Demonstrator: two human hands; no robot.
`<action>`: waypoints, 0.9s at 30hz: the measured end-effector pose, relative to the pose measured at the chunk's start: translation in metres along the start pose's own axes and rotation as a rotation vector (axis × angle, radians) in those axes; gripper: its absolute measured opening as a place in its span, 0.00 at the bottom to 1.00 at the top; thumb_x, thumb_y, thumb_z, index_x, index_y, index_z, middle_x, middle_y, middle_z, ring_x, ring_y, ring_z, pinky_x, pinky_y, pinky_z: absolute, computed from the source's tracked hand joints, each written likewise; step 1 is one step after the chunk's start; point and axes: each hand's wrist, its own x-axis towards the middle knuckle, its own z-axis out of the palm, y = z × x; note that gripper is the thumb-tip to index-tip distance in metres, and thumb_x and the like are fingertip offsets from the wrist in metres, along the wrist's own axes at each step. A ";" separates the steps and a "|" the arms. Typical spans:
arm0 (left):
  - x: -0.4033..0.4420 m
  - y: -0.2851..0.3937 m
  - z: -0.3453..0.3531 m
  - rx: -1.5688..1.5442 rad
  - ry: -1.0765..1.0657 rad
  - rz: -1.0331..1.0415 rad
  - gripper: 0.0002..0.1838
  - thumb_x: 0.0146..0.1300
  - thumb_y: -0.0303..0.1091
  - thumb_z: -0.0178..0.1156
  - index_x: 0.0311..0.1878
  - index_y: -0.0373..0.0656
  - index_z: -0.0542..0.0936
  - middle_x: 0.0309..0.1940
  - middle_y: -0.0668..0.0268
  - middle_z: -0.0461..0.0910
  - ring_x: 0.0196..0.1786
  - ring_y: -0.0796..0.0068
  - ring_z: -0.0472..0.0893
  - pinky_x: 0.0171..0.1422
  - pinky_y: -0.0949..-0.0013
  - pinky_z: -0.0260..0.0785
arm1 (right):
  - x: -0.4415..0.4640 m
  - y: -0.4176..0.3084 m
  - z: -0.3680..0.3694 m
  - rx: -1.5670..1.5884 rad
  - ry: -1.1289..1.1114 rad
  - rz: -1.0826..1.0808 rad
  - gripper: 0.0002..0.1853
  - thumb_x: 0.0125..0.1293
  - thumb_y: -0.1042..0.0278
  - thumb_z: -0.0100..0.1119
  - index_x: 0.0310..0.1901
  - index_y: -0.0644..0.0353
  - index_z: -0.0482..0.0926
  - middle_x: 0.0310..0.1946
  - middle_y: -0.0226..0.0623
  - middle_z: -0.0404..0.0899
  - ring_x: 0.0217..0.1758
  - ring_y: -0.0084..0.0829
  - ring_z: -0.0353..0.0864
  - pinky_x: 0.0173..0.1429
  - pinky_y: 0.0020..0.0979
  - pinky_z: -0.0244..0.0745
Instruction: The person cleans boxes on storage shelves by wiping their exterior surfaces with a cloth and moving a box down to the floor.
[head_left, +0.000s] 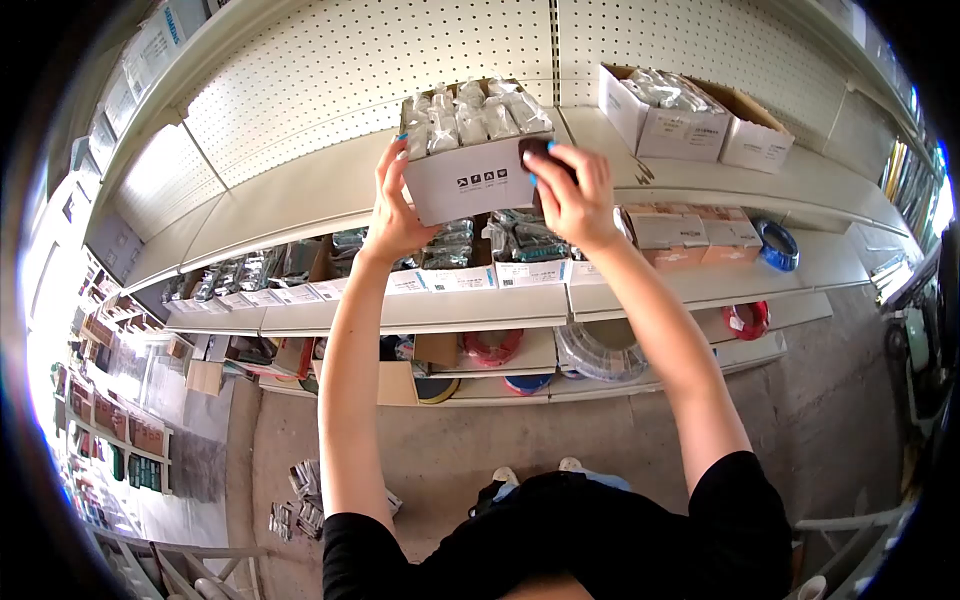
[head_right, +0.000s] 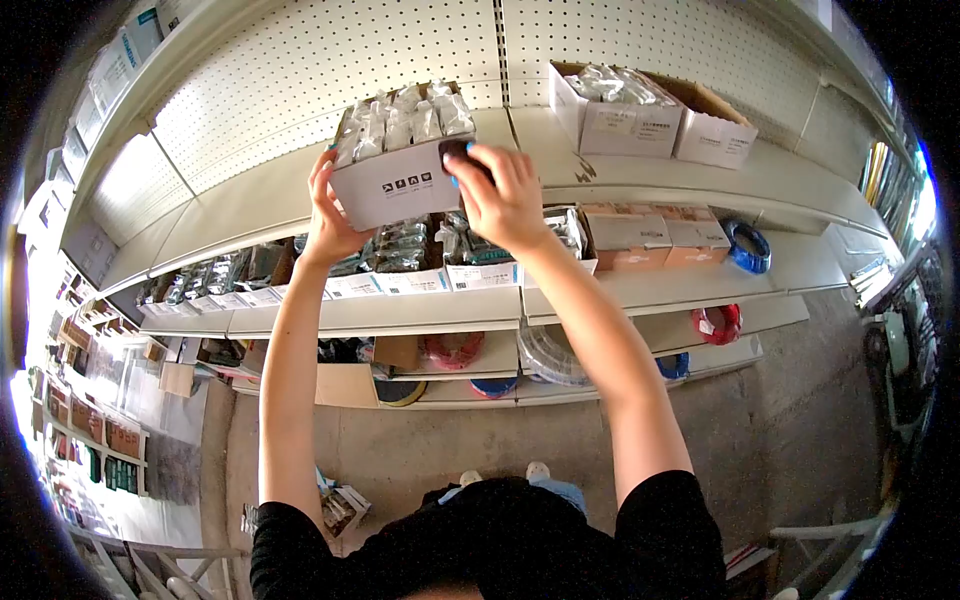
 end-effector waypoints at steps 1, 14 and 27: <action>-0.001 0.000 -0.001 -0.025 -0.006 -0.021 0.65 0.38 0.23 0.75 0.73 0.45 0.37 0.71 0.42 0.44 0.69 0.46 0.61 0.56 0.53 0.74 | -0.012 -0.003 0.001 -0.001 -0.015 -0.028 0.16 0.54 0.72 0.63 0.46 0.52 0.81 0.45 0.35 0.73 0.45 0.38 0.75 0.51 0.40 0.69; -0.009 -0.002 0.002 -0.168 0.026 -0.118 0.63 0.39 0.19 0.74 0.74 0.54 0.42 0.72 0.44 0.47 0.66 0.51 0.68 0.57 0.54 0.75 | 0.020 0.003 0.000 -0.077 -0.011 -0.127 0.14 0.53 0.71 0.60 0.43 0.47 0.80 0.43 0.28 0.75 0.42 0.30 0.77 0.48 0.34 0.67; -0.007 0.001 0.000 -0.143 0.015 -0.114 0.65 0.39 0.17 0.72 0.74 0.57 0.40 0.72 0.44 0.46 0.63 0.50 0.72 0.54 0.58 0.77 | -0.035 -0.021 0.011 -0.049 -0.041 -0.148 0.13 0.55 0.72 0.57 0.44 0.49 0.82 0.43 0.32 0.74 0.41 0.31 0.77 0.46 0.35 0.67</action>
